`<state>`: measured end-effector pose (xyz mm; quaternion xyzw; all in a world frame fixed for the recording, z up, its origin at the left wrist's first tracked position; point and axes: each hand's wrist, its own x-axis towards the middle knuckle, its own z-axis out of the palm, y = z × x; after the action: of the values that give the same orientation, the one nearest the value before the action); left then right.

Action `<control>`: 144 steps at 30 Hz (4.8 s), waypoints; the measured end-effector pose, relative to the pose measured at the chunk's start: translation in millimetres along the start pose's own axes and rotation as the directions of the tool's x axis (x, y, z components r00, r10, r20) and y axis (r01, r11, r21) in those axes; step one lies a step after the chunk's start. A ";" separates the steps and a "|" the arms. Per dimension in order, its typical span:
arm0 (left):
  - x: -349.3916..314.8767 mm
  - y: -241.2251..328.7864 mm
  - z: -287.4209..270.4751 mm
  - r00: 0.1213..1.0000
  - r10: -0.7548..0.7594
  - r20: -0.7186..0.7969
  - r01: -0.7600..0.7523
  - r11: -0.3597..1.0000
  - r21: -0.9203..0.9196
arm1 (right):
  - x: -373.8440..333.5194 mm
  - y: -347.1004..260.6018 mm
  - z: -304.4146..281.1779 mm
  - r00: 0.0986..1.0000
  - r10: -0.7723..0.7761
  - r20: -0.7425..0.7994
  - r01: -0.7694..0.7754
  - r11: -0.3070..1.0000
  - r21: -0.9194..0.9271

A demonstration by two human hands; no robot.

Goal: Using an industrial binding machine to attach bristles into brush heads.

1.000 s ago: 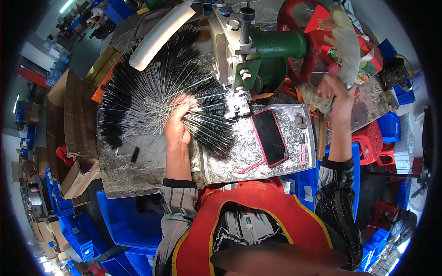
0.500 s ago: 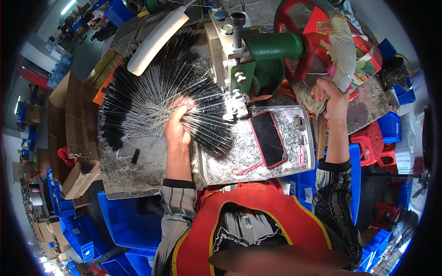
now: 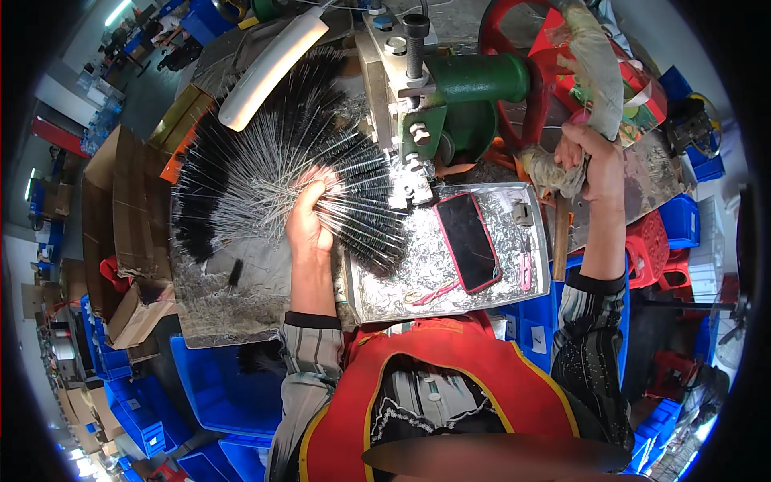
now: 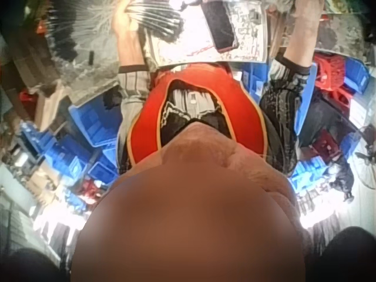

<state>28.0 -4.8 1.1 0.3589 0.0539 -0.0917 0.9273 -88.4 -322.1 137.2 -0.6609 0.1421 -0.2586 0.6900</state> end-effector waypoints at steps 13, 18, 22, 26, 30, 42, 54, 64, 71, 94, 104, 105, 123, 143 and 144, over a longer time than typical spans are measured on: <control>4.2 1.1 4.0 0.999 -0.052 0.015 0.051 0.997 0.060 | 1.1 71.2 -12.8 0.971 -0.237 0.013 0.229 0.951 0.208; 4.0 -3.4 5.5 0.998 -0.033 -0.045 0.033 0.999 -0.001 | -2.6 32.1 -7.1 0.995 -0.098 -0.008 0.098 0.988 0.119; 8.0 -7.0 1.4 0.998 -0.015 -0.062 0.014 1.000 -0.020 | -0.4 27.4 -9.7 0.995 -0.097 0.017 0.095 0.990 0.102; 8.1 -9.2 3.1 0.996 0.004 -0.092 -0.005 1.000 -0.003 | -1.7 36.5 -9.0 0.992 -0.122 0.013 0.119 0.984 0.130; 6.0 -11.7 5.8 0.991 0.028 -0.129 -0.033 0.999 -0.040 | -2.9 36.6 -7.5 0.993 -0.114 -0.003 0.113 0.983 0.145; 6.3 -4.1 12.4 0.993 -0.023 -0.115 0.027 0.999 0.035 | 2.4 -6.2 -4.3 0.997 0.057 0.048 -0.055 0.998 -0.042; 1.9 1.4 16.8 0.996 -0.066 -0.062 0.068 0.997 0.033 | -5.6 87.2 -2.5 0.921 -0.387 -0.036 0.386 0.901 0.199; -10.2 17.0 13.7 0.952 -0.279 0.128 0.246 0.943 0.223 | 2.8 106.3 -8.2 0.891 -0.448 0.071 0.430 0.884 0.181; -2.8 9.5 0.4 0.959 -0.208 0.194 0.206 0.978 0.034 | -5.9 65.6 -1.6 0.973 -0.227 -0.030 0.229 0.959 0.168; 5.4 3.4 -6.4 0.977 -0.179 0.115 0.170 0.982 0.078 | -6.5 29.1 -1.6 0.993 -0.121 -0.006 0.121 0.992 0.035; 5.5 0.7 -5.7 0.980 -0.172 0.099 0.168 0.985 0.040 | 0.1 5.2 -6.7 0.998 0.003 0.055 -0.005 0.999 0.047; 5.4 0.8 -5.6 0.981 -0.171 0.097 0.168 0.985 0.040 | -0.4 5.8 -6.3 0.998 -0.009 0.055 0.005 0.998 0.064; 6.6 -1.2 -5.0 0.992 -0.115 0.048 0.118 0.989 -0.083 | -6.6 45.4 1.0 0.980 -0.194 -0.035 0.197 0.967 0.160; 9.5 -5.0 3.0 0.989 -0.142 -0.038 0.142 0.990 0.009 | -4.2 35.8 -6.4 0.989 -0.147 0.006 0.146 0.981 0.127; 9.2 -5.0 3.4 0.989 -0.137 -0.055 0.138 0.990 0.005 | -4.5 35.7 -6.0 0.991 -0.136 0.000 0.135 0.982 0.129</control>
<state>36.1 -12.0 -1.1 0.3606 0.1035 -0.1459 0.9154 -89.3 -325.0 100.9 -0.6244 0.0769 -0.3108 0.7125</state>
